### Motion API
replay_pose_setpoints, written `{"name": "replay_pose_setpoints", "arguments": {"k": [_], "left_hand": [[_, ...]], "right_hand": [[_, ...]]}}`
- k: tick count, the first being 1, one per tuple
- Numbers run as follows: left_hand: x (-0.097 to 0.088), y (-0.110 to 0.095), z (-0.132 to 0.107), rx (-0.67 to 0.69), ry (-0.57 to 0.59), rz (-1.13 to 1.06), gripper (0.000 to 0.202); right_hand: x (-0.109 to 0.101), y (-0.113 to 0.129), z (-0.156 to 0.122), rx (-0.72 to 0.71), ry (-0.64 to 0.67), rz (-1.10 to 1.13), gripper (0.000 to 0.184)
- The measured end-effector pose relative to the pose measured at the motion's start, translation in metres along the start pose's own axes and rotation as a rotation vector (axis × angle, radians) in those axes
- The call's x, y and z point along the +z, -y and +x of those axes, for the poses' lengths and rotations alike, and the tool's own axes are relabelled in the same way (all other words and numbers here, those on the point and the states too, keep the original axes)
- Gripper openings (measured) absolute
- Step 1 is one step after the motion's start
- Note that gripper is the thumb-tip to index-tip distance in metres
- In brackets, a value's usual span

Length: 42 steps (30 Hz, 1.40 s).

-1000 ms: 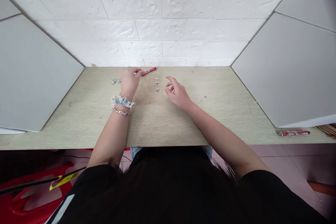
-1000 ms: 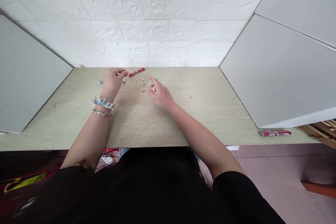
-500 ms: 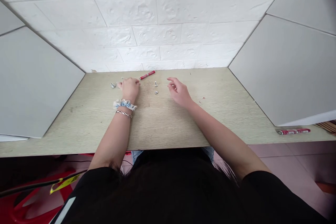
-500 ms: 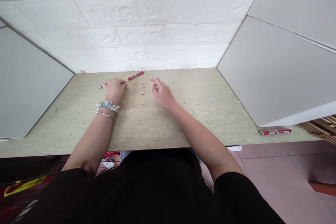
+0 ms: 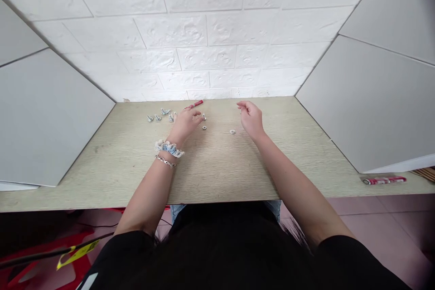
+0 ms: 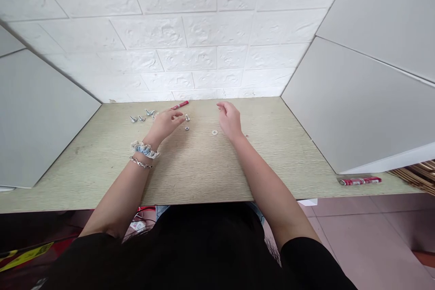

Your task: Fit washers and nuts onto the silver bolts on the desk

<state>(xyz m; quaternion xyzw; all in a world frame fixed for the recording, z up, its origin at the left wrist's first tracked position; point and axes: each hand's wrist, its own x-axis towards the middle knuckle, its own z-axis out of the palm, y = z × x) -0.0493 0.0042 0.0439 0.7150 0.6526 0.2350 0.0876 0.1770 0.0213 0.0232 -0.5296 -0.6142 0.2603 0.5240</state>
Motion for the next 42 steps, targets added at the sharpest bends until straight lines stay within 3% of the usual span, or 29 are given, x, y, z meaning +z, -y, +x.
{"name": "replay_pose_setpoints", "arguments": {"k": [4, 11, 14, 16, 19, 21, 29, 32, 36, 40, 42], "left_hand": [[0.005, 0.002, 0.0, 0.036, 0.151, -0.033, 0.023], [0.017, 0.0, -0.001, 0.064, 0.246, -0.022, 0.009], [0.018, 0.0, -0.002, 0.036, 0.179, -0.077, 0.011], [0.021, 0.001, 0.0, -0.007, 0.061, -0.135, 0.015], [0.027, 0.005, 0.006, -0.041, -0.158, -0.194, 0.017], [0.031, 0.006, 0.01, -0.018, -0.23, -0.206, 0.017], [0.036, 0.004, 0.013, -0.057, -0.07, -0.217, 0.02], [0.037, 0.005, 0.014, -0.063, -0.068, -0.218, 0.02], [0.038, 0.004, 0.016, -0.062, -0.101, -0.231, 0.022], [0.04, 0.004, 0.018, 0.006, -0.204, -0.234, 0.028], [0.041, 0.005, 0.019, 0.041, -0.181, -0.208, 0.028]], "right_hand": [[-0.003, -0.001, 0.002, 0.006, 0.032, -0.066, 0.03], [0.003, -0.001, -0.005, -0.051, 0.228, -0.238, 0.029], [0.003, 0.003, -0.008, -0.072, 0.295, -0.303, 0.028], [0.001, 0.007, -0.009, -0.066, 0.346, -0.358, 0.024], [-0.002, 0.015, -0.01, 0.044, 0.417, -0.477, 0.015], [-0.003, 0.018, -0.012, 0.119, 0.454, -0.525, 0.018], [0.0, 0.018, -0.014, 0.15, 0.536, -0.599, 0.018], [-0.001, 0.016, -0.014, 0.143, 0.566, -0.616, 0.014], [-0.006, 0.014, -0.012, 0.156, 0.615, -0.643, 0.027], [-0.008, 0.009, -0.01, 0.156, 0.648, -0.639, 0.031], [-0.009, 0.007, -0.009, 0.164, 0.661, -0.631, 0.03]]}}
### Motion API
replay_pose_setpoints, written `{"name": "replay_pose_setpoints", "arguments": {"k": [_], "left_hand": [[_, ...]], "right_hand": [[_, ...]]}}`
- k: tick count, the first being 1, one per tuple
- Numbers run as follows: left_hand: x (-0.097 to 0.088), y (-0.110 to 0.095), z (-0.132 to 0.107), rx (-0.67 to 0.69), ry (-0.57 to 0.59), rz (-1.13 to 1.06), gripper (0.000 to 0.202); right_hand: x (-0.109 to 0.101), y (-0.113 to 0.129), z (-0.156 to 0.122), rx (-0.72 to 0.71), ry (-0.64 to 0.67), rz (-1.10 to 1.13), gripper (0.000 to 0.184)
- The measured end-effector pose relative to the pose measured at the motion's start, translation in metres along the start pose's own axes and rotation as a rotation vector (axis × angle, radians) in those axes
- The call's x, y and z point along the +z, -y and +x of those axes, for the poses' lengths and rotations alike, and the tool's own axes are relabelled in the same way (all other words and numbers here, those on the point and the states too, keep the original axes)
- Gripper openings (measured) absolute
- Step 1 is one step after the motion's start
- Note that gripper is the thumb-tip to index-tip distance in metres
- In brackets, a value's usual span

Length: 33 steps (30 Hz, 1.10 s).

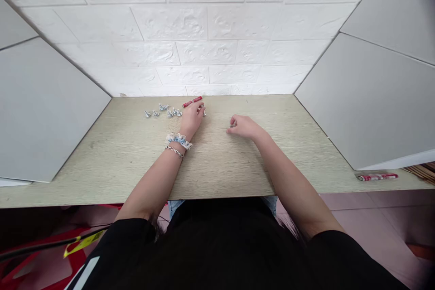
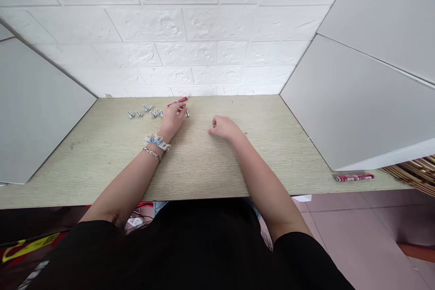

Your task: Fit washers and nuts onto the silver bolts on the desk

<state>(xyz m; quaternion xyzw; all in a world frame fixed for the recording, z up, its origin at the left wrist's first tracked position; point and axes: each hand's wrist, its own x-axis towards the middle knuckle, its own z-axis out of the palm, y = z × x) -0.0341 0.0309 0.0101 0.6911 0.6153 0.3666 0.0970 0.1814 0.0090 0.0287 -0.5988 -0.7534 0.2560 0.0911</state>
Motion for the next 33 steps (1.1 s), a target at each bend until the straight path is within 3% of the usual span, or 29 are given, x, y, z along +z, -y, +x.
{"name": "replay_pose_setpoints", "arguments": {"k": [4, 14, 17, 22, 28, 33], "left_hand": [[0.002, 0.003, 0.001, -0.002, 0.105, 0.046, 0.026], [0.001, -0.009, -0.008, 0.129, 0.217, 0.118, 0.026], [0.002, -0.019, -0.016, 0.186, 0.277, 0.122, 0.028], [0.005, -0.035, -0.027, 0.244, 0.331, 0.101, 0.028], [0.007, -0.034, -0.028, 0.168, 0.357, 0.053, 0.025], [0.009, -0.03, -0.029, 0.125, 0.342, -0.018, 0.028]], "right_hand": [[0.001, -0.001, 0.002, -0.004, 0.007, -0.002, 0.024], [0.003, 0.002, 0.001, -0.032, -0.027, 0.003, 0.022], [0.003, 0.008, -0.001, -0.043, -0.109, 0.033, 0.019], [0.016, 0.017, 0.002, -0.185, -0.338, 0.251, 0.017], [0.04, 0.02, 0.01, -0.191, -0.373, 0.411, 0.018], [0.042, 0.021, 0.011, -0.113, -0.364, 0.563, 0.026]]}}
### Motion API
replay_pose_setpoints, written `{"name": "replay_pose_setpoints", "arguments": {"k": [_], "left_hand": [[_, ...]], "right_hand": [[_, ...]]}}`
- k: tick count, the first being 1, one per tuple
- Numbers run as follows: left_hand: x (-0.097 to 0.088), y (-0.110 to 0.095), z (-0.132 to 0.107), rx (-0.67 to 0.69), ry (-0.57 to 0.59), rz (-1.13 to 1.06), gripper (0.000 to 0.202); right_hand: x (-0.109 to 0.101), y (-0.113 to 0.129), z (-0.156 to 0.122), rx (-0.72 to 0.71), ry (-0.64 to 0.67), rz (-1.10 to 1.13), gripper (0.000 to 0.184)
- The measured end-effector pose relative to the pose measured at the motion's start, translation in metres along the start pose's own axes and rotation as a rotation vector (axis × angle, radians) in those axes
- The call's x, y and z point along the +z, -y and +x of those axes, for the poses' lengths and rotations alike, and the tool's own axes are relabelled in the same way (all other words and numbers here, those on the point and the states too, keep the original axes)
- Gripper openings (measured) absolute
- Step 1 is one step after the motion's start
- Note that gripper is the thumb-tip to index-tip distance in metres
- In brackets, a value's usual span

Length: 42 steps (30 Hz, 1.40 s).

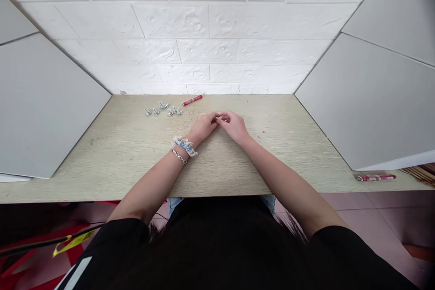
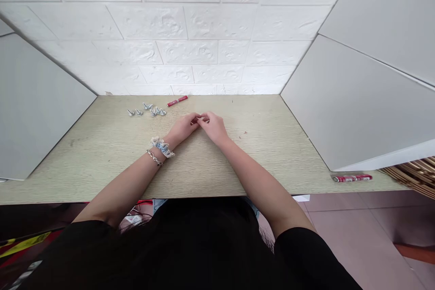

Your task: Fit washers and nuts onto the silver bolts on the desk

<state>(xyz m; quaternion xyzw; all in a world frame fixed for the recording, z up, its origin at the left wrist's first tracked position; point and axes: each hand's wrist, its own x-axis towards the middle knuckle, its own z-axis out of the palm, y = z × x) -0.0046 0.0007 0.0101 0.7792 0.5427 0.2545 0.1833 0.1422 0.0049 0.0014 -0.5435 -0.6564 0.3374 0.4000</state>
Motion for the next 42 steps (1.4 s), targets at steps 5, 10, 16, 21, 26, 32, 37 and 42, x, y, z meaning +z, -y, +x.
{"name": "replay_pose_setpoints", "arguments": {"k": [5, 10, 16, 21, 26, 32, 37, 42], "left_hand": [[0.002, 0.0, 0.0, 0.053, -0.098, -0.023, 0.037], [0.006, 0.003, 0.0, 0.138, -0.158, -0.009, 0.035], [0.01, 0.004, 0.001, 0.159, -0.192, -0.108, 0.038], [0.01, 0.003, 0.001, 0.15, -0.232, -0.235, 0.043], [0.009, -0.003, 0.0, 0.111, -0.274, -0.306, 0.03], [0.002, -0.015, -0.002, 0.017, -0.318, -0.329, 0.019], [-0.003, -0.017, -0.002, -0.129, -0.276, -0.391, 0.024], [-0.002, -0.012, -0.001, -0.188, -0.219, -0.473, 0.03]], "right_hand": [[-0.003, 0.004, 0.001, 0.069, 0.09, 0.192, 0.026], [-0.006, 0.009, -0.001, 0.045, 0.115, 0.287, 0.022], [-0.004, 0.01, 0.0, 0.07, 0.073, 0.344, 0.019], [-0.004, 0.007, 0.005, 0.118, -0.031, 0.464, 0.017], [-0.007, 0.013, 0.006, 0.275, -0.024, 0.736, 0.009], [-0.01, 0.023, 0.002, 0.405, 0.001, 1.025, 0.009], [-0.01, 0.021, 0.001, 0.419, 0.016, 1.077, 0.007], [-0.01, 0.016, 0.003, 0.361, 0.059, 0.946, 0.008]]}}
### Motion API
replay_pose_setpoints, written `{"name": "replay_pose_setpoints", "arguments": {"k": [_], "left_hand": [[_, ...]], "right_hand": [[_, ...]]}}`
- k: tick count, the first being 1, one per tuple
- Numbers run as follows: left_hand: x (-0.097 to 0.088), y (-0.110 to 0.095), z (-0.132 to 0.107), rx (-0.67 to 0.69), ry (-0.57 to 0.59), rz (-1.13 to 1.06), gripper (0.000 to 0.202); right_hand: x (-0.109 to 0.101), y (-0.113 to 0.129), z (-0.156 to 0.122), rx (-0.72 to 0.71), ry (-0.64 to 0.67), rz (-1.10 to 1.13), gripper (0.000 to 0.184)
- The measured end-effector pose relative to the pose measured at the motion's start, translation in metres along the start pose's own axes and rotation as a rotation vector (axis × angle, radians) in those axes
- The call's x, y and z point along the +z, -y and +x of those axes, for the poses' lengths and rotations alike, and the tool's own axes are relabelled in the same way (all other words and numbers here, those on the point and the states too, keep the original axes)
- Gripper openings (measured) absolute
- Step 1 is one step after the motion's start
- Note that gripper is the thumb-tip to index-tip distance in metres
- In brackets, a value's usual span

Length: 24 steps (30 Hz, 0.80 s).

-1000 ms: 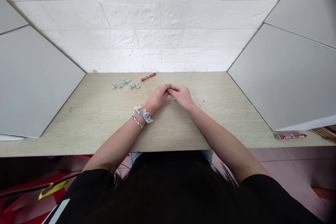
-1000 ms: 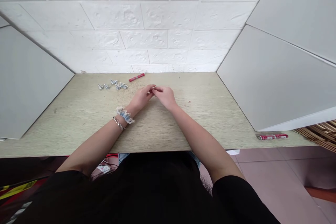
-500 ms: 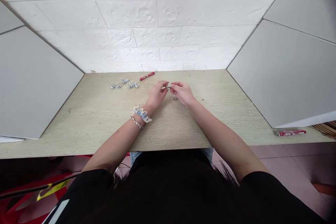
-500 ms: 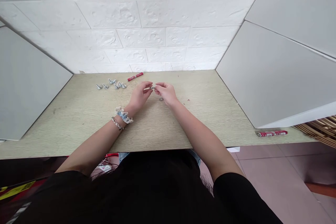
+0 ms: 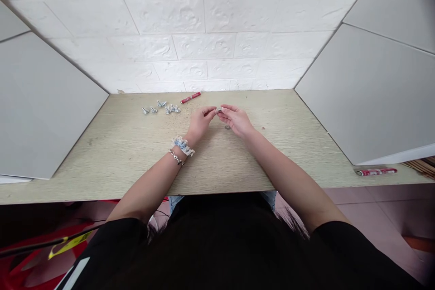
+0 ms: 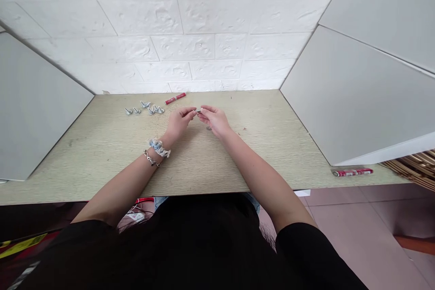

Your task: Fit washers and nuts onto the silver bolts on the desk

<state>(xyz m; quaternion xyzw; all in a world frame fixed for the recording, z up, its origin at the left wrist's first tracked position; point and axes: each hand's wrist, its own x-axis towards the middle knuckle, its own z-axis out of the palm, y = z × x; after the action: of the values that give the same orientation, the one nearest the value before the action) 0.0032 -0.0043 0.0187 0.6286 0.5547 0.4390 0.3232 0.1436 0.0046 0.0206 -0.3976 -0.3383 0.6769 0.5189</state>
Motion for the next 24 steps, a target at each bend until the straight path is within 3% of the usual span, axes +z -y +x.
{"name": "replay_pose_setpoints", "arguments": {"k": [7, 14, 24], "left_hand": [[-0.002, -0.002, 0.001, -0.065, 0.028, -0.132, 0.027], [0.0, 0.0, 0.0, -0.031, 0.01, -0.112, 0.031], [0.002, -0.011, -0.01, 0.112, 0.024, 0.056, 0.022]], "right_hand": [[-0.001, -0.004, 0.003, -0.147, 0.001, -0.238, 0.013], [-0.003, -0.006, 0.004, -0.119, -0.013, -0.266, 0.01], [-0.007, -0.009, 0.001, -0.219, -0.029, -0.499, 0.054]]}}
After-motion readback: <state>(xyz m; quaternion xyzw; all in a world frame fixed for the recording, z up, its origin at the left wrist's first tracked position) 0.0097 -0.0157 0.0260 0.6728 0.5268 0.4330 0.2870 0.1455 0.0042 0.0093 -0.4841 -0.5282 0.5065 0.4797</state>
